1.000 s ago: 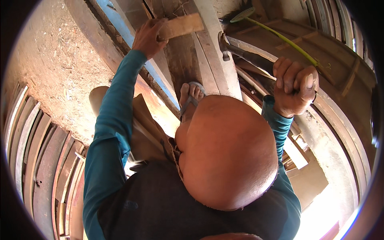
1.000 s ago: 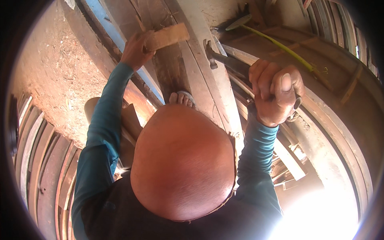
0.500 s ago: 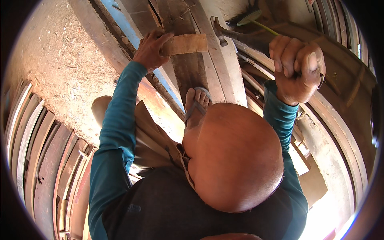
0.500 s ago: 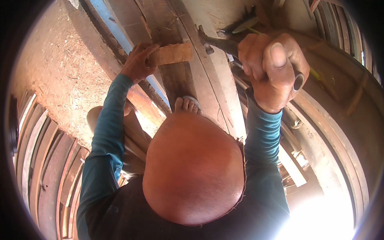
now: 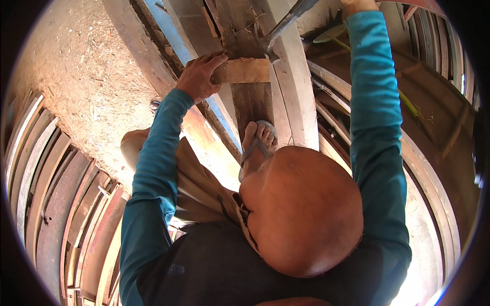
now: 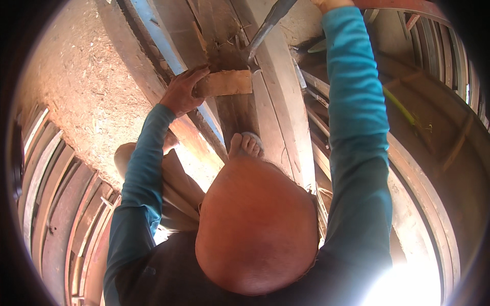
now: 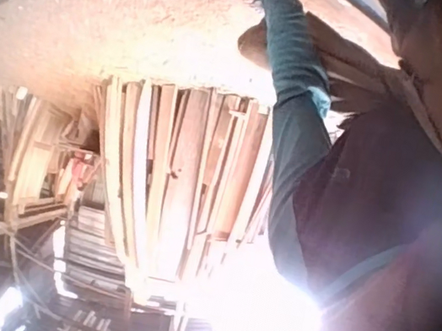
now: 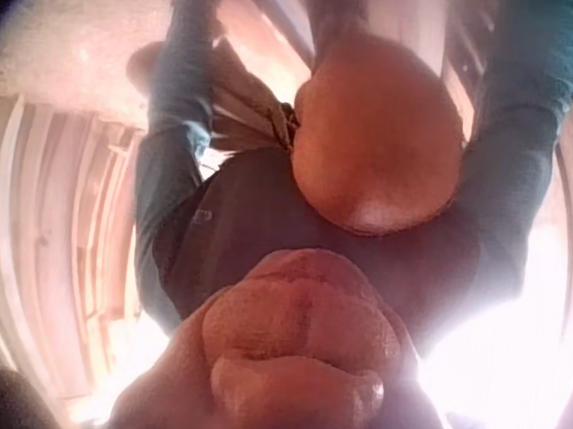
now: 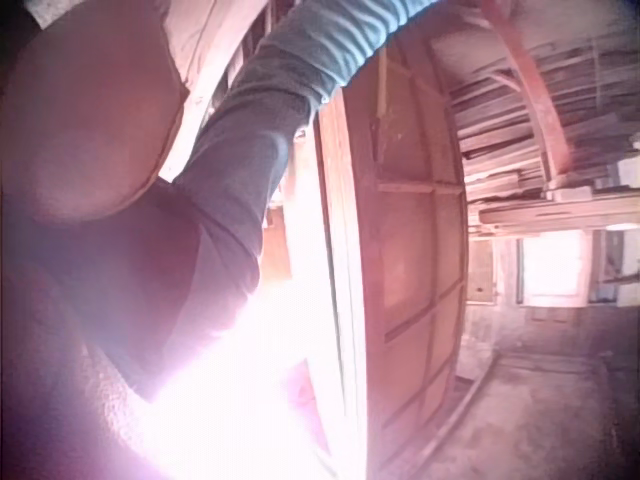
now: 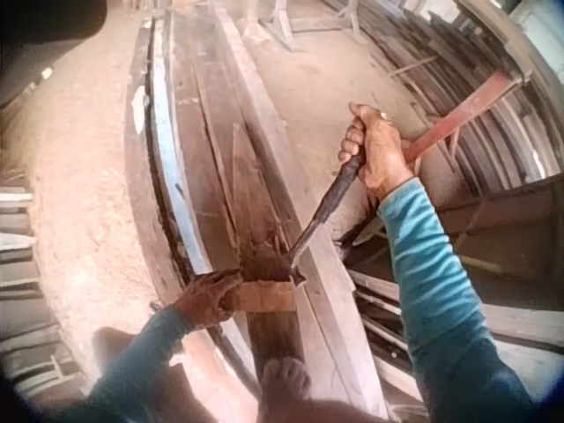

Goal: The person picks up a small wooden block and a hammer, then repeatedly strikes the block against a long wooden plank to split or shape it. The person moves between different planks and continues hammering the block in various positions.

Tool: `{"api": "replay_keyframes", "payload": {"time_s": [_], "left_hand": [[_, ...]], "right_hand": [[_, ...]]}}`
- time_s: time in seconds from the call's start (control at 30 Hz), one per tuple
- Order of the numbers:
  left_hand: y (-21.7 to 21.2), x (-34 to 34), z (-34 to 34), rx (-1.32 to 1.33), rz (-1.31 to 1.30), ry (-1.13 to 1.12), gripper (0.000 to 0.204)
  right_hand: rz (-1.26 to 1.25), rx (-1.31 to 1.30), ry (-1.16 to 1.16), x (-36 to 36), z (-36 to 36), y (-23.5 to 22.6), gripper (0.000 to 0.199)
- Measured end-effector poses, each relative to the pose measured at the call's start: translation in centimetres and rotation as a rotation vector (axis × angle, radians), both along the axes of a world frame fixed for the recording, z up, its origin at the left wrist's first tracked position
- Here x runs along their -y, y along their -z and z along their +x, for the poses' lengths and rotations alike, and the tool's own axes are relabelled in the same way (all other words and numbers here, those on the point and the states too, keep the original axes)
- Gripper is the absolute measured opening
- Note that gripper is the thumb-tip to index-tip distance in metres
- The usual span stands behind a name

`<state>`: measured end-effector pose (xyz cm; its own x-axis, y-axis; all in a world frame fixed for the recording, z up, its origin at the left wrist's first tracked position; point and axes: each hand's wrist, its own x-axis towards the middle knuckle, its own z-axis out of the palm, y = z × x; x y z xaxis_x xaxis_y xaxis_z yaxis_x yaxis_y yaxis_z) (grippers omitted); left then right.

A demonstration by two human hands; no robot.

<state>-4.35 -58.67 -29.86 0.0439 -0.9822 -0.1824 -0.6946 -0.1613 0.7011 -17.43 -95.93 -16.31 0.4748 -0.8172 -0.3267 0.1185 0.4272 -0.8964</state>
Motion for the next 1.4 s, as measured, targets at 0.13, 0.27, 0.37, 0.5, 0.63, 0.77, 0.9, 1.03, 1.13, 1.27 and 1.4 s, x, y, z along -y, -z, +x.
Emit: {"api": "replay_keyframes", "payload": {"time_s": [0.13, 0.27, 0.37, 0.5, 0.63, 0.77, 0.9, 1.03, 1.13, 1.27, 1.4], "left_hand": [[-0.2, -0.1, -0.1, -0.013, 0.160, 0.001, 0.078], [-0.9, -0.3, -0.4, 0.015, 0.188, -0.018, 0.077], [-0.5, -0.4, -0.6, -0.006, 0.175, -0.036, 0.078], [-0.9, 0.0, -0.8, -0.007, 0.165, -0.033, 0.079], [-0.8, -0.6, -0.9, -0.002, 0.166, -0.051, 0.074], [-0.4, -0.8, 0.0, -0.126, 0.187, -0.048, 0.064], [-3.0, -2.6, 1.4, -0.168, 0.373, -0.018, 0.052], [-4.6, -5.5, 4.3, -0.259, 0.397, -0.063, 0.064], [-4.3, -7.8, 4.4, -0.245, 0.487, -0.220, 0.075], [-2.6, -11.6, 3.7, -0.163, 0.493, -0.321, 0.078], [-3.3, -11.2, 3.6, -0.250, 0.533, -0.406, 0.077]], "right_hand": [[0.047, -0.037, -0.075, 4.4, 3.1, 3.0, 0.036], [0.103, -0.079, -0.128, 7.1, 6.8, 5.8, 0.037], [0.204, -0.143, -0.064, 9.8, 7.7, 8.3, 0.035], [0.149, -0.031, 0.089, 13.9, 1.0, 13.0, 0.031], [-0.132, 0.087, -0.001, 8.8, -7.2, 8.7, 0.028], [-0.156, 0.059, 0.481, -4.5, -11.6, 4.5, 0.029], [-0.077, 0.197, 0.529, -9.8, -10.1, 1.1, 0.039], [-0.184, 0.079, 0.453, -5.2, -6.3, -1.1, 0.028], [-0.030, 0.112, 0.672, -9.3, -7.6, -1.9, 0.020], [-0.224, 0.365, 0.306, -16.5, -14.2, 1.5, 0.025], [-0.187, 0.287, 0.432, -15.9, -12.2, -0.7, 0.036]]}}
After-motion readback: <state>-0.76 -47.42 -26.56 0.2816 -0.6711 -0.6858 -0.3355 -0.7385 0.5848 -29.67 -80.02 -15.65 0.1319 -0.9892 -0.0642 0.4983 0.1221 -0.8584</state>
